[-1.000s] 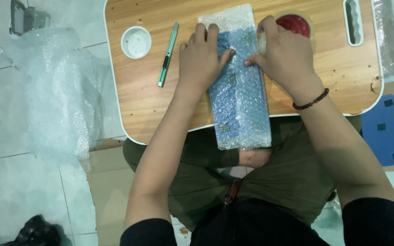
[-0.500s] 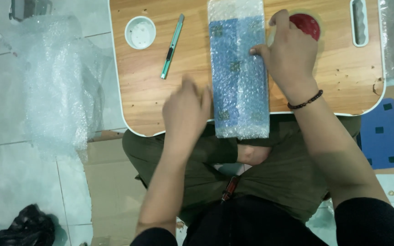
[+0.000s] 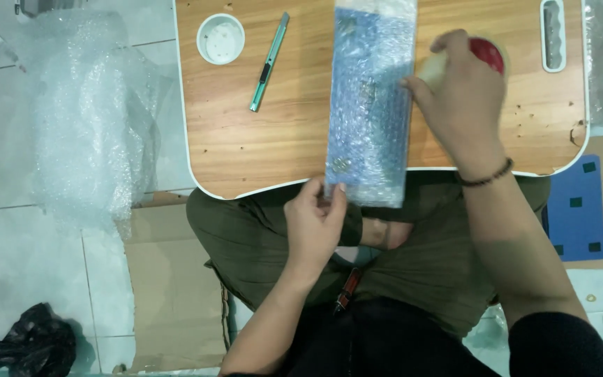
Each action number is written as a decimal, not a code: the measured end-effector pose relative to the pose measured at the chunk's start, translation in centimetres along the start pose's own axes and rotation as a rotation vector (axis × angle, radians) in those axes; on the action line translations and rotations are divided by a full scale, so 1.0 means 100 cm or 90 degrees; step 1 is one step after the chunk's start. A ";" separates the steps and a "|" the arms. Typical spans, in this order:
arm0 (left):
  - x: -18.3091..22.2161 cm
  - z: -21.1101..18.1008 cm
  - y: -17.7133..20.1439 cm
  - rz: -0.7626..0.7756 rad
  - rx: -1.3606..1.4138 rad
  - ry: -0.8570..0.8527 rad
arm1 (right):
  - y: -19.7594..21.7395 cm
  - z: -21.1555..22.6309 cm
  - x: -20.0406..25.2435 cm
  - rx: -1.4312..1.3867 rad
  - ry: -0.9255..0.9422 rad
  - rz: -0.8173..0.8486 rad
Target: Wrapping blue rectangular panels in bubble wrap and securing them with clear packing tape on a small wooden table.
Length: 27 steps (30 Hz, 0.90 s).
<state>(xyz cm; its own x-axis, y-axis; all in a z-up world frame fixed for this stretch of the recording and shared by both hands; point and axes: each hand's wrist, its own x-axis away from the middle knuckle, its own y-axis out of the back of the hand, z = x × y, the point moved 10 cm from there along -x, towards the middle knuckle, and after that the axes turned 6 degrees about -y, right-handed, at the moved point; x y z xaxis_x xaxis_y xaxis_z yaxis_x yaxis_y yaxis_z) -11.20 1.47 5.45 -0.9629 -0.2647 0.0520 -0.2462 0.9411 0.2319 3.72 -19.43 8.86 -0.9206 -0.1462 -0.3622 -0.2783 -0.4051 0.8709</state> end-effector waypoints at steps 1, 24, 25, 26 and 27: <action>-0.006 -0.003 0.004 -0.001 0.000 -0.001 | 0.009 0.001 0.003 -0.001 0.001 0.000; -0.047 -0.092 -0.036 0.038 -0.493 -0.717 | 0.077 -0.070 0.122 -0.524 -0.350 0.094; -0.046 -0.087 -0.036 0.041 -0.491 -0.717 | 0.077 -0.074 0.126 -0.523 -0.353 0.093; -0.045 -0.080 -0.039 0.068 -0.497 -0.728 | 0.075 -0.077 0.130 -0.512 -0.355 0.105; -0.043 -0.073 -0.042 0.096 -0.503 -0.739 | 0.072 -0.079 0.135 -0.501 -0.358 0.117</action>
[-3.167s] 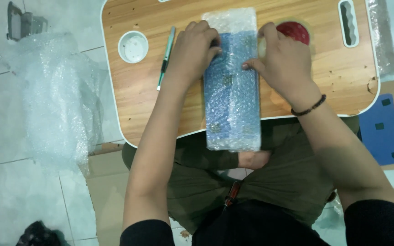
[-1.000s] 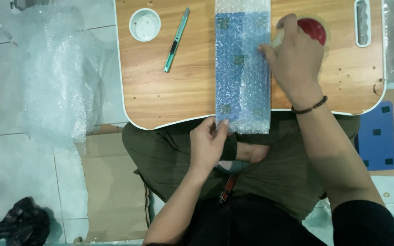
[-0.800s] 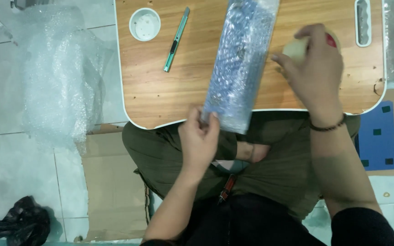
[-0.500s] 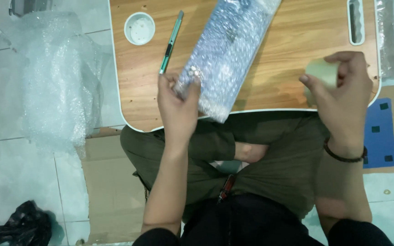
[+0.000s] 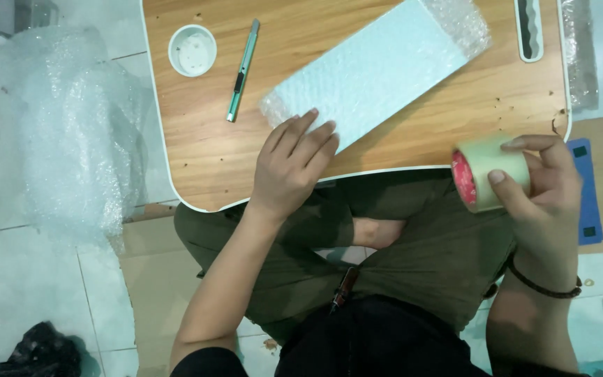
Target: Wrapping blue rectangular panels in bubble wrap and securing them with clear packing tape on a small wooden table.
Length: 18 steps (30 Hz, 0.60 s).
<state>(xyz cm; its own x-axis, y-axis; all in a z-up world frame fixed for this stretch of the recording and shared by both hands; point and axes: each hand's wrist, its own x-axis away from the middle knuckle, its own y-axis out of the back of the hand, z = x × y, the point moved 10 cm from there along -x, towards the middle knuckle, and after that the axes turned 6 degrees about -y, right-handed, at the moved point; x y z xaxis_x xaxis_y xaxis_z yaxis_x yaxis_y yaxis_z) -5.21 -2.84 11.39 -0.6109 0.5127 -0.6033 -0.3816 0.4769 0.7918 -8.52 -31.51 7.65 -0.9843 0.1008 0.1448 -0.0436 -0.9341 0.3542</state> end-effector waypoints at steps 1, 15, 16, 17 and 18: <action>0.006 0.003 -0.003 0.002 0.001 0.001 | 0.000 -0.001 0.001 0.000 -0.002 0.001; 0.028 0.024 -0.033 0.116 0.019 0.109 | -0.046 -0.003 0.003 -0.110 -0.007 0.121; 0.029 0.021 -0.034 0.114 0.019 0.111 | -0.049 0.000 0.002 -0.108 -0.006 0.121; 0.030 0.020 -0.032 0.089 0.025 0.115 | -0.058 0.003 0.004 -0.163 -0.014 0.158; 0.031 0.019 -0.029 0.064 0.031 0.120 | -0.067 0.006 0.005 -0.218 -0.023 0.195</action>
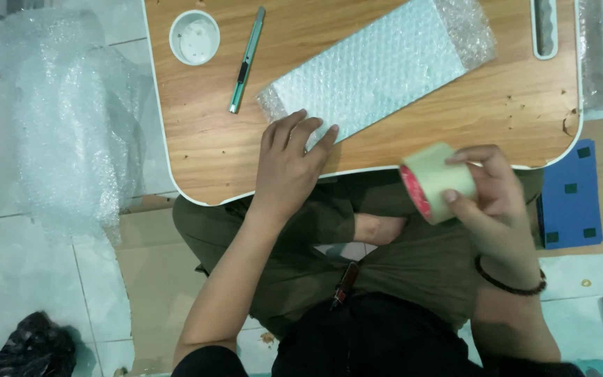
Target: Wrapping blue rectangular panels in bubble wrap and securing them with clear packing tape on a small wooden table.
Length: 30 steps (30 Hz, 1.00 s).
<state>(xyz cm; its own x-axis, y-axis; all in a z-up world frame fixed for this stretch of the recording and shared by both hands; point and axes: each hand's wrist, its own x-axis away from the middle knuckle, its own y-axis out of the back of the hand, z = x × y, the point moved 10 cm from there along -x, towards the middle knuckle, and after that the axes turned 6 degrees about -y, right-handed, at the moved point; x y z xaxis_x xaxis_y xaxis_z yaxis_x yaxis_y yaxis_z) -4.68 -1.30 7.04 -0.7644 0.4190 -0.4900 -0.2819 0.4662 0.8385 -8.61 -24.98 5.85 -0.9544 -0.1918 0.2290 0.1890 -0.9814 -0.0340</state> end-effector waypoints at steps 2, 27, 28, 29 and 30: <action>0.002 0.000 0.002 -0.004 0.041 0.025 | -0.013 -0.001 -0.006 -0.003 -0.016 0.012; -0.026 -0.049 0.056 -0.140 0.269 0.089 | -0.088 0.020 -0.021 0.072 0.032 0.143; -0.028 -0.051 0.061 -0.140 0.270 0.089 | -0.087 0.022 -0.021 0.072 0.032 0.142; -0.031 -0.054 0.064 -0.120 0.241 0.088 | -0.087 0.023 -0.022 0.080 0.023 0.143; -0.034 -0.057 0.067 -0.100 0.212 0.087 | -0.087 0.024 -0.023 0.088 0.015 0.145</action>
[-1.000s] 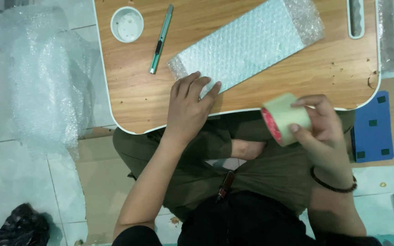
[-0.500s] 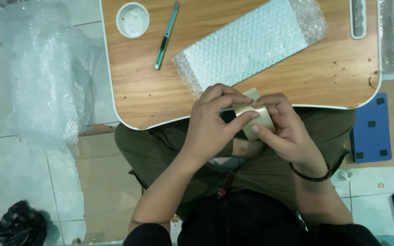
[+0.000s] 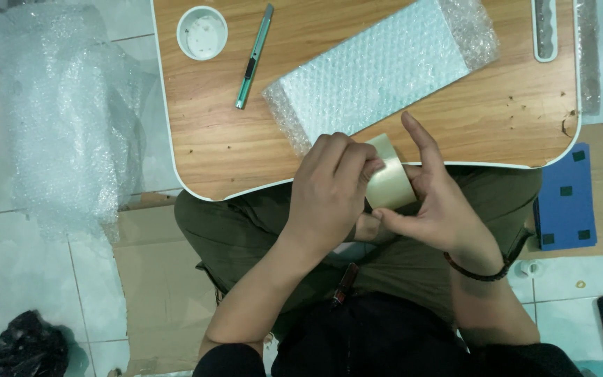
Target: Wrapping blue rectangular panels in bubble wrap and securing them with clear packing tape on a small wooden table.
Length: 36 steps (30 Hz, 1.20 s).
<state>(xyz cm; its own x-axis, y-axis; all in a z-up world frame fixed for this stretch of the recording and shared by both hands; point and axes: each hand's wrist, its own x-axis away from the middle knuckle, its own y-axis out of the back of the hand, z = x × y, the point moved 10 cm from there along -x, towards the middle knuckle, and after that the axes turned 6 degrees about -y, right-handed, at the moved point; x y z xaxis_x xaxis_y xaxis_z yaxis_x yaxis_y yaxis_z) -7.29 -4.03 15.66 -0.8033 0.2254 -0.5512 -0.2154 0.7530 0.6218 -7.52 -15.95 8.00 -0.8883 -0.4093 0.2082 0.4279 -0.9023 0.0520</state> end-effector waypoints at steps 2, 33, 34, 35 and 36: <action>-0.002 -0.001 0.002 0.001 -0.001 -0.006 | 0.000 0.003 0.002 0.008 -0.018 -0.011; -0.040 0.035 -0.013 0.020 0.016 0.032 | 0.010 -0.018 -0.019 0.035 -0.035 0.016; -0.041 0.036 -0.014 0.018 0.017 0.031 | 0.008 -0.022 -0.019 0.037 -0.034 0.015; -0.041 0.040 -0.014 0.013 0.033 0.048 | 0.007 -0.017 -0.017 0.018 0.025 0.010; -0.041 0.044 -0.014 0.008 0.049 0.064 | 0.005 -0.012 -0.016 0.000 0.085 0.004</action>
<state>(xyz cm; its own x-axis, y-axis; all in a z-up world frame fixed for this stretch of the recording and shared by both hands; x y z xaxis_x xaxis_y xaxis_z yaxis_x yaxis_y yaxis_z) -1.29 -3.29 14.65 -0.8585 0.1746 -0.4821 -0.1647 0.7966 0.5817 -6.12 -15.95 6.50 -0.8999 -0.4292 0.0766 0.4335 -0.8997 0.0509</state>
